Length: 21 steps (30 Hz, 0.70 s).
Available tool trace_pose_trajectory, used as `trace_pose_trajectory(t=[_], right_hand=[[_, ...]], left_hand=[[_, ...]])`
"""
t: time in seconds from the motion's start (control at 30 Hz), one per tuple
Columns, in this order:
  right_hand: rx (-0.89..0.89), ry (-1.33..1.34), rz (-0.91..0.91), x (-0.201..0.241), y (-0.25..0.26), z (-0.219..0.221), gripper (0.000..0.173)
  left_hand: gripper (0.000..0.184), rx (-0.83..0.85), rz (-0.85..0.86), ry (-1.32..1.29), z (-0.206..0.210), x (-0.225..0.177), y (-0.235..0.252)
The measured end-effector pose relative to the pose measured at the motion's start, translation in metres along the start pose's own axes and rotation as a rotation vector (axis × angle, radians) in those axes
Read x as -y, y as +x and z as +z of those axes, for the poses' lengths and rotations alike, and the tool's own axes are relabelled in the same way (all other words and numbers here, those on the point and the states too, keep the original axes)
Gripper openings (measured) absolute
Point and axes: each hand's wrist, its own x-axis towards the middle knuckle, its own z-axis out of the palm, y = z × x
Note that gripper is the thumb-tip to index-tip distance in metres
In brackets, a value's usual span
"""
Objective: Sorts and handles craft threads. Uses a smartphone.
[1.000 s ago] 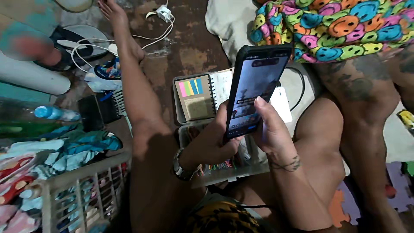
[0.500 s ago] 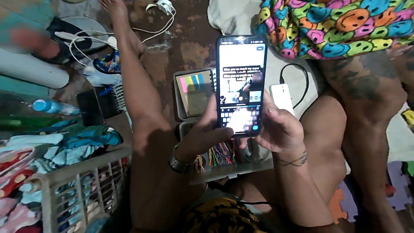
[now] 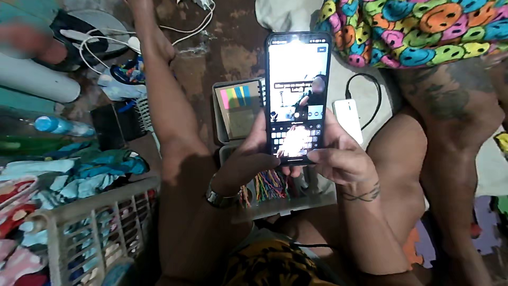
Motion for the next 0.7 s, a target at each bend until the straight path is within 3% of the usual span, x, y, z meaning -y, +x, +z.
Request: trace_pose_trajectory(t=[0.03,0.1,0.13,0.2,0.4,0.5,0.57,0.7], right_hand=[[-0.020,-0.038,0.001,0.000,0.000,0.001,0.069],[-0.090,-0.108,0.011,0.000,0.000,0.006,0.069],[-0.124,-0.139,0.018,0.000,0.001,0.009,0.069],[-0.119,-0.165,0.016,0.000,0.001,0.009,0.067],[-0.004,-0.009,0.000,0.002,-0.001,0.002,0.064],[0.001,0.029,0.004,0.003,-0.002,0.001,0.060],[0.003,0.060,0.009,0.003,-0.003,0.001,0.056],[-0.002,0.089,0.021,0.003,-0.001,0.002,0.052]], left_hand=[[0.061,-0.061,-0.051,-0.007,0.017,-0.023,0.007],[0.076,0.037,0.184,-0.065,0.015,-0.015,0.016],[0.076,0.002,0.002,-0.042,0.024,-0.034,0.014],[0.068,-0.098,-0.224,-0.037,0.036,-0.056,0.014],[0.061,-0.098,-0.228,-0.030,0.038,-0.062,0.016],[0.033,0.019,-0.035,-0.033,0.003,-0.008,-0.003],[0.019,0.076,-0.008,0.046,-0.018,0.022,-0.013],[0.020,0.034,-0.128,0.021,-0.012,0.012,-0.011]])
